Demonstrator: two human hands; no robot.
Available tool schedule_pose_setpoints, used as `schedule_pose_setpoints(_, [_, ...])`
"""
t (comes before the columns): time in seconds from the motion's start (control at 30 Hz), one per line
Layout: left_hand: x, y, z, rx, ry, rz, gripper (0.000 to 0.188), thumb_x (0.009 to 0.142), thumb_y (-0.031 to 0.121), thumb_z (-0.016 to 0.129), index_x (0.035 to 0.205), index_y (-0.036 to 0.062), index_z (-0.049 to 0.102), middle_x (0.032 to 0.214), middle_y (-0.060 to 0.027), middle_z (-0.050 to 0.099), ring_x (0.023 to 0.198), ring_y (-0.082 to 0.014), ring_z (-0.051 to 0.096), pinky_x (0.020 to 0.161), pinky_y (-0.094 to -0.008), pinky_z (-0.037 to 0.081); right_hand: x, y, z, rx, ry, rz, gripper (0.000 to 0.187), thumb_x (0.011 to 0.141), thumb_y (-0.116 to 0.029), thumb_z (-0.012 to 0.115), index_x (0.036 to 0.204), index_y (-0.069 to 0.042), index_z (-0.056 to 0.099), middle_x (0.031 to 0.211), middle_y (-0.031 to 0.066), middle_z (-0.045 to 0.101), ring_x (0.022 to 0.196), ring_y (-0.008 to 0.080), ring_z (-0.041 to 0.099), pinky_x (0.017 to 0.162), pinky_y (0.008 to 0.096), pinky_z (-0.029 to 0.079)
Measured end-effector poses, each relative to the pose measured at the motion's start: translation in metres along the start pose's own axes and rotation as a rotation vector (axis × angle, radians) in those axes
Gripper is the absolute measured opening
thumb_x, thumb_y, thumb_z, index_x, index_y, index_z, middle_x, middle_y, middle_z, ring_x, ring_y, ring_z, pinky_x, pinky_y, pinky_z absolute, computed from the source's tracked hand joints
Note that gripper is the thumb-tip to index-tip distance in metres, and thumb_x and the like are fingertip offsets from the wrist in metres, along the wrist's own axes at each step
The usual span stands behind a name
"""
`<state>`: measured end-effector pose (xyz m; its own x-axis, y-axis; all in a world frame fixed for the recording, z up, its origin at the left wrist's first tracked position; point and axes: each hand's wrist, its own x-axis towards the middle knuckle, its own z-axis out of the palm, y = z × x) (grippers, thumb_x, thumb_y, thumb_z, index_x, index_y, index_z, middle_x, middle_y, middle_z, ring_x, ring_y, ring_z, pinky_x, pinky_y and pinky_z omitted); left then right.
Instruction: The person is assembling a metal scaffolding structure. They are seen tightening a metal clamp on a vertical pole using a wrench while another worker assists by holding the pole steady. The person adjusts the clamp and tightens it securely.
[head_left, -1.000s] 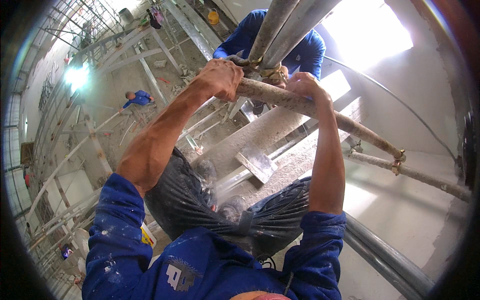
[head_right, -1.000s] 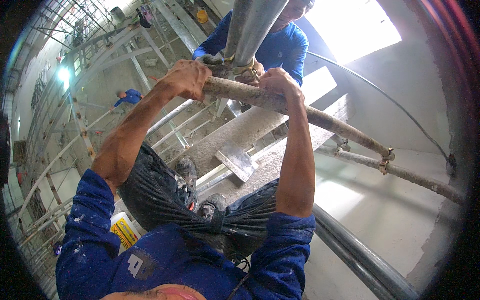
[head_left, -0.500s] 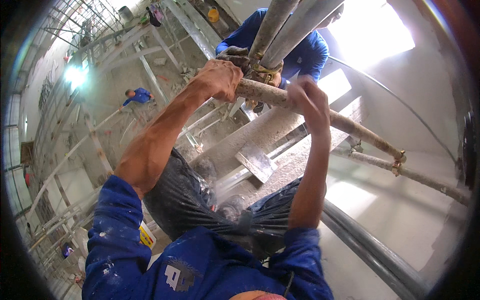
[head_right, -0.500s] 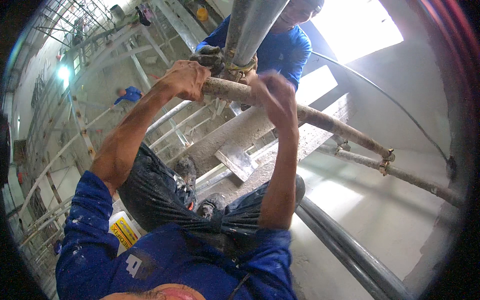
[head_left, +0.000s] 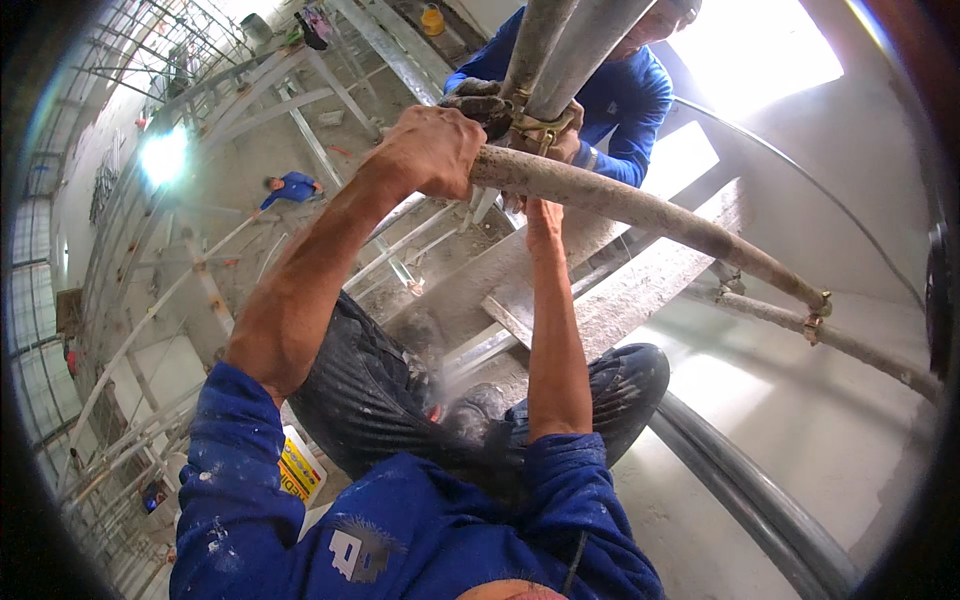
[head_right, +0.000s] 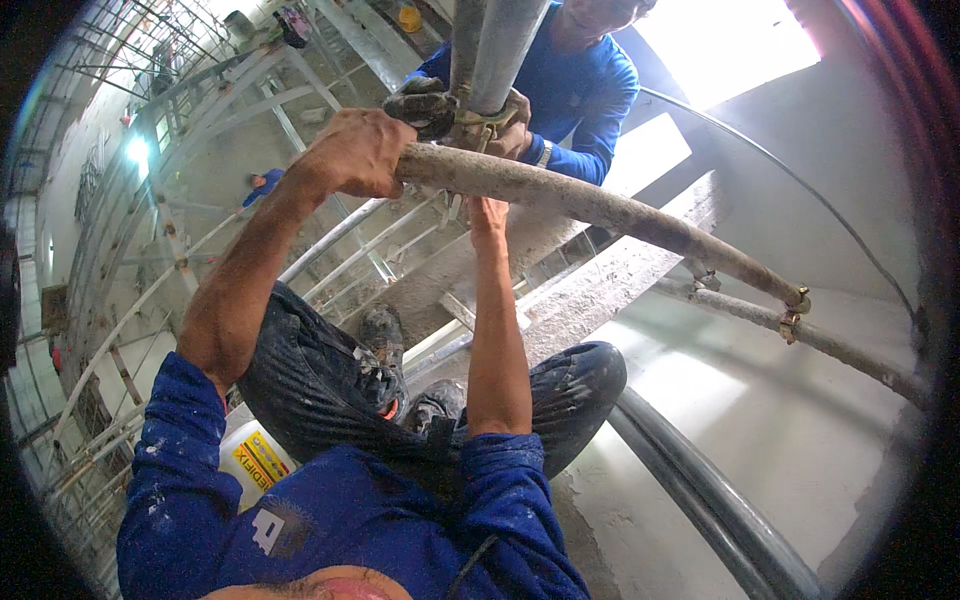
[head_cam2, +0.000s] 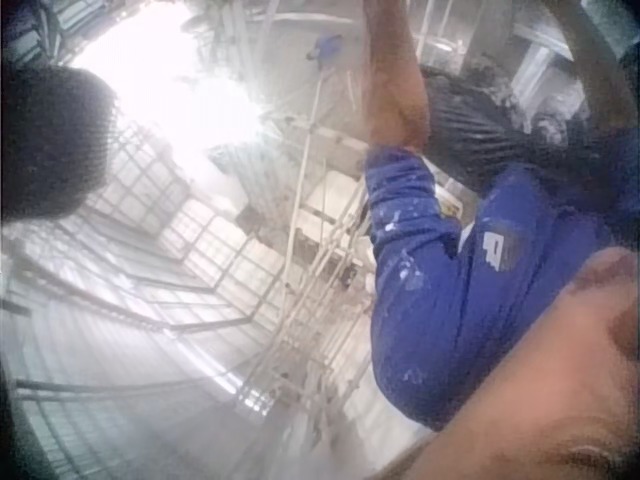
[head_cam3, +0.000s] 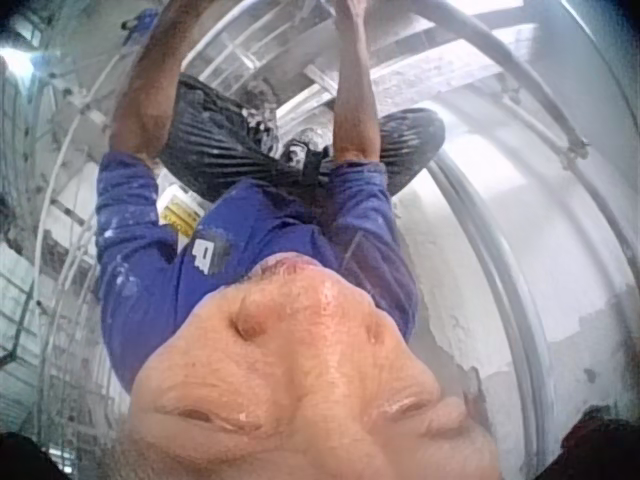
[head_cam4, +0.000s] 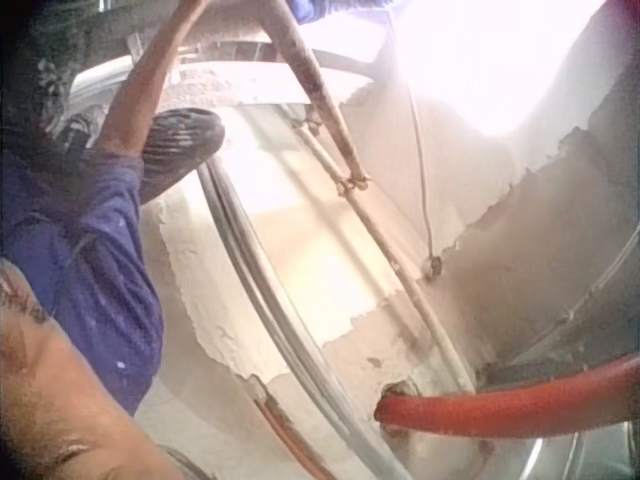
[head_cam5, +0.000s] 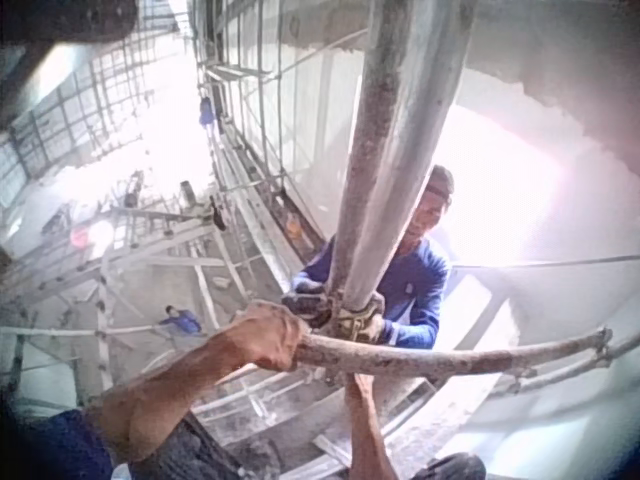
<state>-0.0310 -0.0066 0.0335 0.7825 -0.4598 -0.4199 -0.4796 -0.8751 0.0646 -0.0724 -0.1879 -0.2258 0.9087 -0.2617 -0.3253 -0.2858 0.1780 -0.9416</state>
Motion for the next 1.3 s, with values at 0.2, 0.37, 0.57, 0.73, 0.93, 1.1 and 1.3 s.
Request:
schedule_pose_setpoints(0.2, [-0.006, 0.003, -0.005, -0.001, -0.018, 0.008, 0.036, 0.075, 0.021, 0.066, 0.108, 0.0094, 0.071, 0.106, -0.0125, 0.072, 0.106, -0.0249, 0.068, 0.094, -0.0373, 0.052, -0.001, -0.005, -0.005, 0.841, -0.228, 0.252, 0.049, 0.090, -0.041, 0.073, 0.120, -0.006, 0.058, 0.112, 0.0062, 0.063, 0.099, 0.0203, 0.060, 0.082, 0.0364, 0.052])
schedule_pose_setpoints(0.37, [0.000, 0.002, -0.003, 0.011, -0.026, 0.001, 0.037, 0.074, 0.021, 0.066, 0.109, 0.0098, 0.070, 0.108, -0.0128, 0.072, 0.105, -0.0257, 0.068, 0.094, -0.0376, 0.052, 0.026, 0.026, -0.018, 0.813, -0.519, 0.234, 0.034, 0.094, -0.033, 0.069, 0.115, -0.009, 0.059, 0.103, 0.0045, 0.065, 0.091, 0.0176, 0.063, 0.068, 0.0337, 0.054])
schedule_pose_setpoints(0.57, [0.003, -0.007, 0.018, -0.043, 0.159, 0.060, 0.033, 0.069, 0.024, 0.070, 0.099, 0.0100, 0.070, 0.094, -0.0149, 0.072, 0.095, -0.0307, 0.070, 0.088, -0.0428, 0.053, 0.028, 0.024, -0.020, 0.518, -0.269, 0.023, 0.040, 0.095, -0.035, 0.067, 0.123, -0.007, 0.058, 0.107, 0.0033, 0.065, 0.091, 0.0147, 0.063, 0.071, 0.0308, 0.053])
schedule_pose_setpoints(0.73, [0.001, -0.001, 0.008, -0.038, 0.103, 0.066, 0.032, 0.069, 0.025, 0.070, 0.098, 0.0105, 0.070, 0.092, -0.0144, 0.072, 0.094, -0.0306, 0.070, 0.088, -0.0427, 0.053, 0.040, -0.018, -0.066, 0.090, -0.440, -0.204, 0.049, 0.096, -0.031, 0.064, 0.136, -0.005, 0.052, 0.116, 0.0049, 0.066, 0.099, 0.0138, 0.063, 0.085, 0.0294, 0.053])
schedule_pose_setpoints(0.93, [0.000, -0.005, 0.008, -0.027, 0.088, 0.051, 0.032, 0.070, 0.026, 0.071, 0.098, 0.0101, 0.070, 0.091, -0.0143, 0.071, 0.093, -0.0300, 0.070, 0.088, -0.0423, 0.053, 0.052, -0.056, -0.068, 0.420, -0.698, -0.149, 0.044, 0.095, -0.019, 0.062, 0.134, -0.001, 0.053, 0.120, 0.0076, 0.064, 0.099, 0.0144, 0.064, 0.085, 0.0273, 0.052])
schedule_pose_setpoints(1.1, [-0.003, -0.002, 0.003, -0.053, 0.052, 0.058, 0.032, 0.071, 0.025, 0.071, 0.098, 0.0088, 0.069, 0.092, -0.0144, 0.071, 0.092, -0.0306, 0.070, 0.088, -0.0429, 0.053, 0.070, -0.062, -0.071, 0.221, -0.638, -0.257, 0.041, 0.092, -0.020, 0.066, 0.128, -0.003, 0.057, 0.112, 0.0068, 0.064, 0.092, 0.0146, 0.063, 0.080, 0.0282, 0.052])
schedule_pose_setpoints(1.3, [-0.006, -0.001, 0.002, -0.021, 0.034, 0.056, 0.032, 0.071, 0.024, 0.070, 0.098, 0.0079, 0.069, 0.093, -0.0152, 0.071, 0.092, -0.0314, 0.070, 0.089, -0.0429, 0.053, 0.089, -0.066, -0.076, 0.006, -0.513, -0.262, 0.043, 0.088, -0.026, 0.072, 0.124, -0.006, 0.059, 0.094, 0.0035, 0.064, 0.077, 0.0140, 0.061, 0.068, 0.0294, 0.051])
